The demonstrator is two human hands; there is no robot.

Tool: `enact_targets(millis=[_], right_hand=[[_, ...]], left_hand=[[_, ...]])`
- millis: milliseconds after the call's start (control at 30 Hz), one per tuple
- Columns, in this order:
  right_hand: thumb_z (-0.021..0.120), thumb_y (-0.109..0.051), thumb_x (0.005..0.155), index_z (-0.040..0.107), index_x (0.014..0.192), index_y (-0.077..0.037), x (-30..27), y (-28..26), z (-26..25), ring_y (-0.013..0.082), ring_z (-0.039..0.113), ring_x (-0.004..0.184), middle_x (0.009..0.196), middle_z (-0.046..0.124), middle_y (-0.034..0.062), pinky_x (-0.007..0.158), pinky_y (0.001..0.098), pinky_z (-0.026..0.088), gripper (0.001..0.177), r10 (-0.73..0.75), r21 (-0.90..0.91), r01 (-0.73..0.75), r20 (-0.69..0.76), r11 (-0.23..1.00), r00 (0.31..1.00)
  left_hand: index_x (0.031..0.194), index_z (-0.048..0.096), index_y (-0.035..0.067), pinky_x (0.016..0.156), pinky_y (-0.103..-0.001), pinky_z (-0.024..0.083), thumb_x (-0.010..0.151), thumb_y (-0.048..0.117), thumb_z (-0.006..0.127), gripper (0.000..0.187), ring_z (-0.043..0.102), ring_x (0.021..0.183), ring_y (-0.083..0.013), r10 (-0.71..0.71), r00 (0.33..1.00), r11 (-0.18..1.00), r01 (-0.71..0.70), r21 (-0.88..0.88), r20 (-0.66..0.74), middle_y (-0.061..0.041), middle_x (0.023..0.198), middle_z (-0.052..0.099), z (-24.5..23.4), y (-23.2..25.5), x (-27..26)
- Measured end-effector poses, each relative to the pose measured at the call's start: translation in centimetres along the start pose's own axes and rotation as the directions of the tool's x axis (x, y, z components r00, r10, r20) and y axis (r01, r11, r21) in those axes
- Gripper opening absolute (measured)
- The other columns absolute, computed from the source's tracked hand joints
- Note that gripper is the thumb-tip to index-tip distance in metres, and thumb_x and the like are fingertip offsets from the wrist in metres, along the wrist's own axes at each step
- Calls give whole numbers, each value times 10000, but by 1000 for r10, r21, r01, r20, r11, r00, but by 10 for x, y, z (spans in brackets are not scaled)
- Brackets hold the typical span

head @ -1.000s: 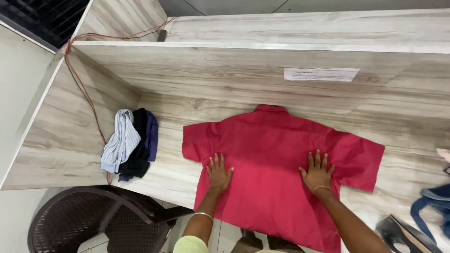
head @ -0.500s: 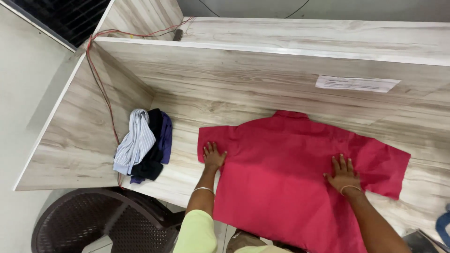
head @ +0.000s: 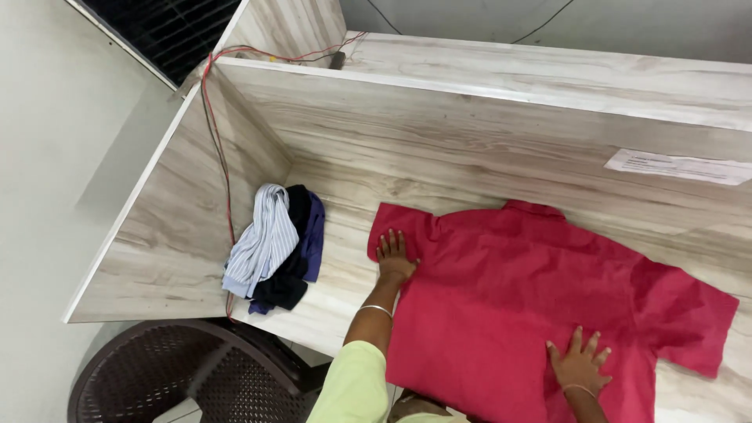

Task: Ironing and folding a red shirt and a blue shirt on a desk.

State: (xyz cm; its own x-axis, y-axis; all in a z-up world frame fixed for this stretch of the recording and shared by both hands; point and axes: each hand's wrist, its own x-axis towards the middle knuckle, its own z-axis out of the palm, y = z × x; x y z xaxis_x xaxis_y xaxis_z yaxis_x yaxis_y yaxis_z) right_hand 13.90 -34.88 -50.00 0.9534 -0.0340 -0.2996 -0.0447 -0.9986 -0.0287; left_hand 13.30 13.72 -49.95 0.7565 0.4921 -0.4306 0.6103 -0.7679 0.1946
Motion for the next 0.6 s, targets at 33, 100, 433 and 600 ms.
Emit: enact_targets(millis=[33, 100, 433, 600], right_hand=[[430, -798, 865, 81, 1635, -314, 6, 4, 5, 433, 25, 1561, 1738, -45, 77, 1088, 790, 244, 974, 49, 20, -53, 154, 998, 987], [443, -815, 819, 53, 1635, -330, 14, 4, 6, 442, 14, 1564, 1738, -70, 64, 1090, 786, 257, 1026, 50, 37, -58, 181, 998, 982], [553, -881, 693, -40, 1633, -353, 42, 18, 3, 500, -10, 1549, 1731, -140, 71, 1074, 759, 355, 1230, -15, 8, 13, 302, 1000, 953], [584, -844, 720, 8, 1651, -333, 41, 9, -4, 506, 6, 1555, 1745, -108, 85, 1056, 791, 345, 1209, -54, 3, 55, 264, 998, 963]], left_hand=[[1670, -42, 178, 1251, -609, 31, 868, 652, 628, 1147, -114, 1583, -401, 3, 1000, 1000, -3, 13, -11, -123, 1735, -139, -2, 0, 7], [1670, -29, 186, 1256, -606, 46, 864, 654, 632, 1143, -96, 1588, -403, 0, 1000, 1000, 0, 10, -5, -117, 1739, -122, -4, 0, 10], [1625, 220, 103, 1252, -605, 127, 910, 595, 631, 960, 51, 1583, -395, 14, 992, 985, -36, -169, -127, -139, 1726, 91, 2, 6, 3], [1561, 353, 17, 1219, -581, 230, 920, 319, 697, 788, 187, 1555, -414, 94, 904, 934, -225, -276, -418, -207, 1679, 220, 10, 36, -129]])
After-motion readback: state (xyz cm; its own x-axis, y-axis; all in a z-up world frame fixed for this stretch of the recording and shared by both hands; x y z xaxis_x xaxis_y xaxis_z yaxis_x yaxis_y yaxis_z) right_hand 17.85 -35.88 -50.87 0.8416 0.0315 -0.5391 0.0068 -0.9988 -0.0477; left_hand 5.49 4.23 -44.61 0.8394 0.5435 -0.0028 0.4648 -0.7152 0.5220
